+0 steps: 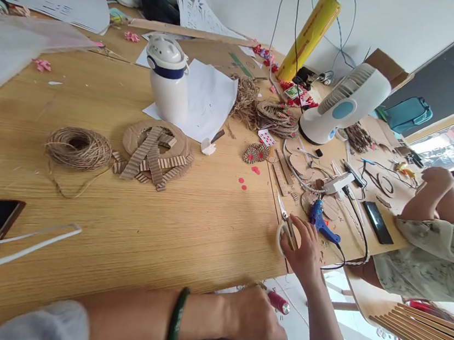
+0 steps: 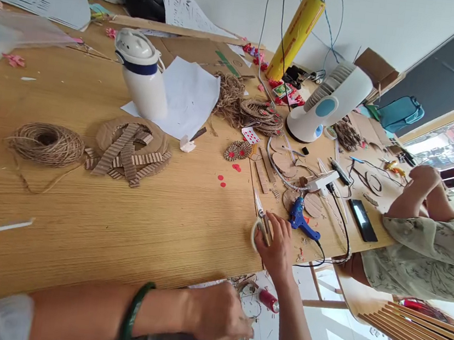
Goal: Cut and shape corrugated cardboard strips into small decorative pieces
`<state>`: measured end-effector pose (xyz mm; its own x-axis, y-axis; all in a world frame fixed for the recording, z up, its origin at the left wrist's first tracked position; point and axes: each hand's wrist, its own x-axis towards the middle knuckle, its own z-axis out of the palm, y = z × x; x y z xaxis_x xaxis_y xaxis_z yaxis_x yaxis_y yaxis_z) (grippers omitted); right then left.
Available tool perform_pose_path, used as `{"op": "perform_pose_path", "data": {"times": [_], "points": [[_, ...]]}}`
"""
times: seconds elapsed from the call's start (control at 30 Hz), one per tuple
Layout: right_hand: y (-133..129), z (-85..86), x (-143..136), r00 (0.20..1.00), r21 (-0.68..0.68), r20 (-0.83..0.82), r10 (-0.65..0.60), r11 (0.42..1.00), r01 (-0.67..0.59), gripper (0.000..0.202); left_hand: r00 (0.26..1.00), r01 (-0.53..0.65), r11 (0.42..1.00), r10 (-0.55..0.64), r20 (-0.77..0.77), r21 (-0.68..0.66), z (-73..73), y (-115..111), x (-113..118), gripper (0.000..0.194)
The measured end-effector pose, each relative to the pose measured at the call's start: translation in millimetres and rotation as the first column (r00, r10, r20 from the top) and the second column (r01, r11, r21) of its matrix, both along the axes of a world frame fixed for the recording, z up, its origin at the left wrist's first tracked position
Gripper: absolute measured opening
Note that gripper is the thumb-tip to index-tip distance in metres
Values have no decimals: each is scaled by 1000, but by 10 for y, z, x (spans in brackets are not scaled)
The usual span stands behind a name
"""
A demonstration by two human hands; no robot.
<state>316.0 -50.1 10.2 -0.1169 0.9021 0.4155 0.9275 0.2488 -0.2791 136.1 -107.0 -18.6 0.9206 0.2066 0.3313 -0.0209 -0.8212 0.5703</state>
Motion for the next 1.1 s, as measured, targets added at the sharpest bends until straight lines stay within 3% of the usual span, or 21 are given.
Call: {"op": "perform_pose_path", "data": {"times": [0.03, 0.07, 0.1, 0.17, 0.2, 0.23, 0.27, 0.3, 0.37, 0.4, 0.47, 0.57, 0.7, 0.83, 0.9, 1.03, 1.1], "points": [[21, -28, -3, 1000, -6, 25, 17, 1000, -17, 42, 996, -81, 996, 80, 38, 24, 42, 110, -149, 19], [35, -56, -12, 999, -14, 37, 32, 999, -31, 42, 967, -250, 968, 248, 57, 38, 82, 226, -308, 25], [44, -84, -27, 998, -22, 41, 51, 998, -50, 42, 882, -471, 881, 470, 43, 43, 112, 333, -462, 32], [50, -131, -72, 994, -50, 40, 106, 993, -104, 43, 708, -700, 709, 705, -52, 84, 131, 466, -711, 56], [53, -147, -98, 990, -67, 37, 134, 989, -131, 43, 697, -708, 700, 714, -67, 90, 119, 479, -787, 68], [60, -155, -121, 987, -84, 32, 160, 984, -157, 43, 784, -612, 787, 617, -72, 81, 97, 457, -827, 71], [75, -155, -138, 983, -104, 20, 181, 978, -178, 41, 888, -452, 891, 455, -69, 46, 70, 410, -831, 63], [102, -145, -148, 981, -124, -2, 192, 974, -191, 38, 958, -283, 959, 283, -43, -7, 45, 351, -806, 55], [207, -102, -139, 984, -142, -59, 167, 975, -174, 31, 997, -59, 987, 67, 49, -152, 22, 246, -707, 37], [290, -73, -125, 989, -137, -82, 124, 981, -135, 28, 996, -42, 972, 58, 64, -230, 31, 220, -655, 35], [514, -22, -93, 998, -135, -61, -28, 991, 20, 26, 985, -125, 929, 157, 67, -348, 87, 238, -588, 33], [928, -3, -92, 958, -181, 131, -257, 944, 278, 31, 943, -248, 852, 321, 87, -460, 198, 372, -618, 31], [1379, -70, -215, 904, -202, 239, -354, 892, 403, 39, 902, -332, 765, 429, 53, -552, 202, 526, -792, 32], [1575, -84, -304, 853, -232, 332, -402, 842, 487, 32, 869, -389, 696, 496, 12, -604, 83, 609, -924, 33], [1612, -62, -295, 838, -249, 365, -405, 825, 507, 30, 846, -403, 610, 532, -24, -683, 52, 655, -947, 32], [1628, -37, -263, 827, -282, 394, -401, 804, 524, 30, 799, -369, 361, 595, -93, -857, 72, 742, -947, 32], [1627, -37, -266, 822, -292, 396, -408, 793, 534, 32, 780, -334, 273, 617, -103, -902, 95, 768, -948, 32]]}}
